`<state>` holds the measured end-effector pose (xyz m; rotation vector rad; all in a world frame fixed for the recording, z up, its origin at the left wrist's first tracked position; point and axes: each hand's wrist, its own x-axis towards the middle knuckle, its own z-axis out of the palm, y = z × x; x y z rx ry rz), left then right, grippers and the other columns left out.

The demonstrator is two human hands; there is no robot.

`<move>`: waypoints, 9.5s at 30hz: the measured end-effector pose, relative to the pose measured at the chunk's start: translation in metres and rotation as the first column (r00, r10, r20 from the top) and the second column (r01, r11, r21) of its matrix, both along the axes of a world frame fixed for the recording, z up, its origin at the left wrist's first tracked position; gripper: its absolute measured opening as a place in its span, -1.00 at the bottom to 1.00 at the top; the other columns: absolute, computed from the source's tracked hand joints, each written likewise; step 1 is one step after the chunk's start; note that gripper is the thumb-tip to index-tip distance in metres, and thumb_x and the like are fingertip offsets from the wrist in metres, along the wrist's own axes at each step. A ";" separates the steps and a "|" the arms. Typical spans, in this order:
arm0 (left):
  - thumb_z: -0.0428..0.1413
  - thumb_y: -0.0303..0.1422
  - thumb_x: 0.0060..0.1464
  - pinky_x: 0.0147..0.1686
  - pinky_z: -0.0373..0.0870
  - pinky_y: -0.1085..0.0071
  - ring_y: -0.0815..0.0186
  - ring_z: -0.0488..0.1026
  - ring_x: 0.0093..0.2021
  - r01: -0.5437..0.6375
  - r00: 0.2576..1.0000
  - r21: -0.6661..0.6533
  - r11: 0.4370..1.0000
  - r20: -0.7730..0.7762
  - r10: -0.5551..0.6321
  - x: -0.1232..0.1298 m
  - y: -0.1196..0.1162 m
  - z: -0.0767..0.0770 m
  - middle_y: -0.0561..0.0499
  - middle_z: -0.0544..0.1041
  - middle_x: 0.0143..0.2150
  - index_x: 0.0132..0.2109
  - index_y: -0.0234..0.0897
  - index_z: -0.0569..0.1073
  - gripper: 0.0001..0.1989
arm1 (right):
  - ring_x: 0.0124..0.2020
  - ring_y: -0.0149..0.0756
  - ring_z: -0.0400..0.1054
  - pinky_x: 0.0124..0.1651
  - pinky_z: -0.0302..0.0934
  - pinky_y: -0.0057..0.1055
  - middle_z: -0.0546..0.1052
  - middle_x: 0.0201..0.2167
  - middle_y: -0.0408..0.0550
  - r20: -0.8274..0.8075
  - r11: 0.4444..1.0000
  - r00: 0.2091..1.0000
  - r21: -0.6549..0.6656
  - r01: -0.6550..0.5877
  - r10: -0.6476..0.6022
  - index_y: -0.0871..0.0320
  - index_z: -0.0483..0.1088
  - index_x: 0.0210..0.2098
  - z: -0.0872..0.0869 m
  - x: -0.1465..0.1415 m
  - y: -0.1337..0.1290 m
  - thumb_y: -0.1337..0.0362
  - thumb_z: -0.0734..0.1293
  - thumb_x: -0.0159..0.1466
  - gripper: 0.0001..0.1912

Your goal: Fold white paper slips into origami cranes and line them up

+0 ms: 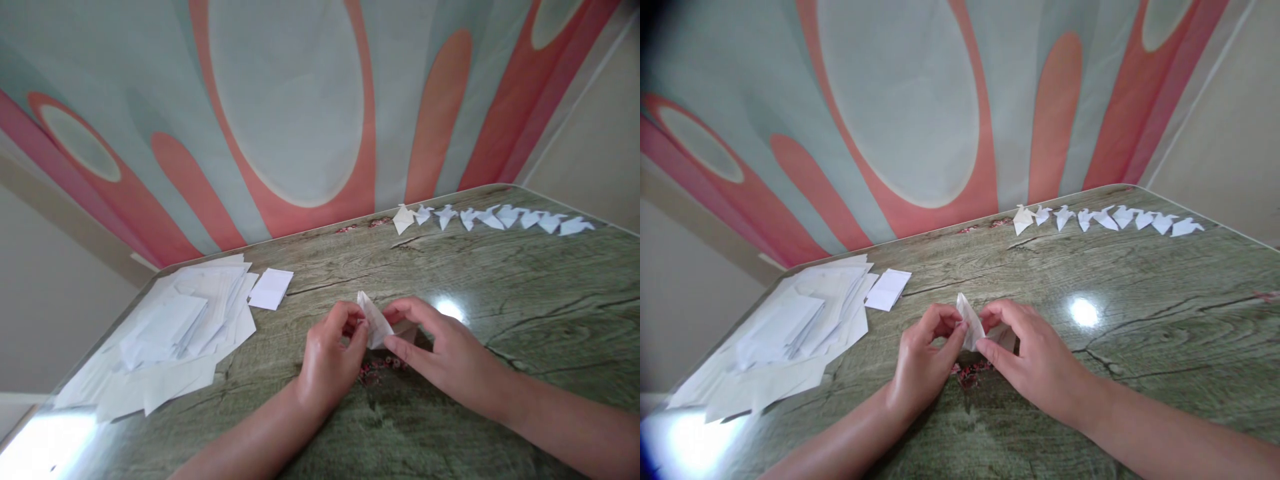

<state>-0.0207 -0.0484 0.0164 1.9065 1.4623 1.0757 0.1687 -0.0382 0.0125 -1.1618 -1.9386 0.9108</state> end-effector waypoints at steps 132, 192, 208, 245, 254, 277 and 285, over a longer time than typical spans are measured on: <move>0.15 -0.41 0.14 0.14 0.18 0.11 0.12 0.29 0.13 0.289 0.924 0.159 0.944 -0.304 -0.232 -0.021 0.016 0.001 -0.06 0.47 0.03 -0.20 -0.13 0.57 -0.88 | -0.14 -0.23 0.35 -0.01 0.19 -0.17 0.52 -0.31 -0.08 0.171 0.858 0.966 0.448 -0.251 0.193 0.09 0.48 -0.31 -0.013 0.014 0.030 0.30 0.31 0.31 -0.90; 0.21 -0.44 0.09 -0.20 0.35 0.48 0.36 0.48 -0.27 0.144 0.989 0.035 0.989 0.019 -0.144 -0.006 0.006 -0.006 0.05 0.54 -0.32 -0.35 -0.28 0.48 -0.93 | -0.11 -0.24 0.39 -0.01 0.20 -0.23 0.53 -0.22 -0.10 -0.075 0.974 0.996 0.218 0.063 -0.047 0.07 0.44 -0.40 -0.004 0.008 0.018 0.29 0.35 0.26 -0.91; 0.12 -0.40 0.17 -0.22 0.33 0.49 0.36 0.46 -0.27 0.222 0.972 -0.113 0.969 -0.057 -0.229 -0.005 0.003 -0.006 0.05 0.53 -0.28 -0.16 -0.25 0.47 -0.90 | -0.21 -0.32 0.42 -0.10 0.22 -0.36 0.55 -0.30 -0.18 -0.075 0.997 0.994 0.002 -0.076 0.076 0.07 0.40 -0.43 0.001 0.006 0.015 0.25 0.33 0.26 -0.88; 0.16 -0.44 0.11 -0.18 0.36 0.34 0.23 0.45 -0.20 0.160 0.955 0.050 0.986 -0.259 -0.142 -0.003 0.001 -0.010 -0.01 0.53 -0.27 -0.23 -0.23 0.47 -0.94 | -0.41 -0.35 0.40 -0.39 0.26 -0.46 0.51 -0.44 -0.19 -0.095 0.973 0.994 -0.217 -0.074 0.055 0.09 0.38 -0.26 -0.003 0.001 0.012 0.22 0.25 0.29 -0.89; 0.13 -0.52 0.12 -0.18 0.38 0.36 0.28 0.45 -0.21 0.201 0.966 0.037 0.979 -0.175 -0.191 -0.001 -0.002 -0.011 0.00 0.51 -0.26 -0.19 -0.24 0.45 -0.88 | -0.41 -0.33 0.37 -0.39 0.22 -0.43 0.50 -0.45 -0.17 -0.173 0.917 0.982 -0.377 -0.134 0.072 0.12 0.41 -0.35 -0.008 0.007 0.019 0.21 0.22 0.29 -0.81; 0.12 -0.49 0.13 -0.30 0.33 0.48 0.37 0.42 -0.31 0.172 0.985 -0.057 0.984 0.042 -0.169 -0.014 0.011 0.003 0.03 0.53 -0.27 -0.17 -0.18 0.56 -0.83 | -0.25 -0.28 0.40 -0.17 0.26 -0.32 0.51 -0.29 -0.15 0.005 0.997 1.000 -0.072 -0.012 0.013 0.04 0.40 -0.24 -0.002 0.011 0.023 0.28 0.29 0.26 -0.92; 0.13 -0.53 0.10 -0.32 0.32 0.48 0.35 0.44 -0.31 0.137 0.990 -0.115 0.984 0.056 -0.131 -0.011 0.012 0.002 0.02 0.54 -0.32 -0.26 -0.23 0.59 -0.84 | -0.07 -0.22 0.33 0.02 0.17 -0.22 0.51 -0.21 -0.12 0.027 0.984 0.998 0.165 -0.062 0.058 0.05 0.37 -0.32 -0.001 0.008 0.018 0.35 0.34 0.22 -0.93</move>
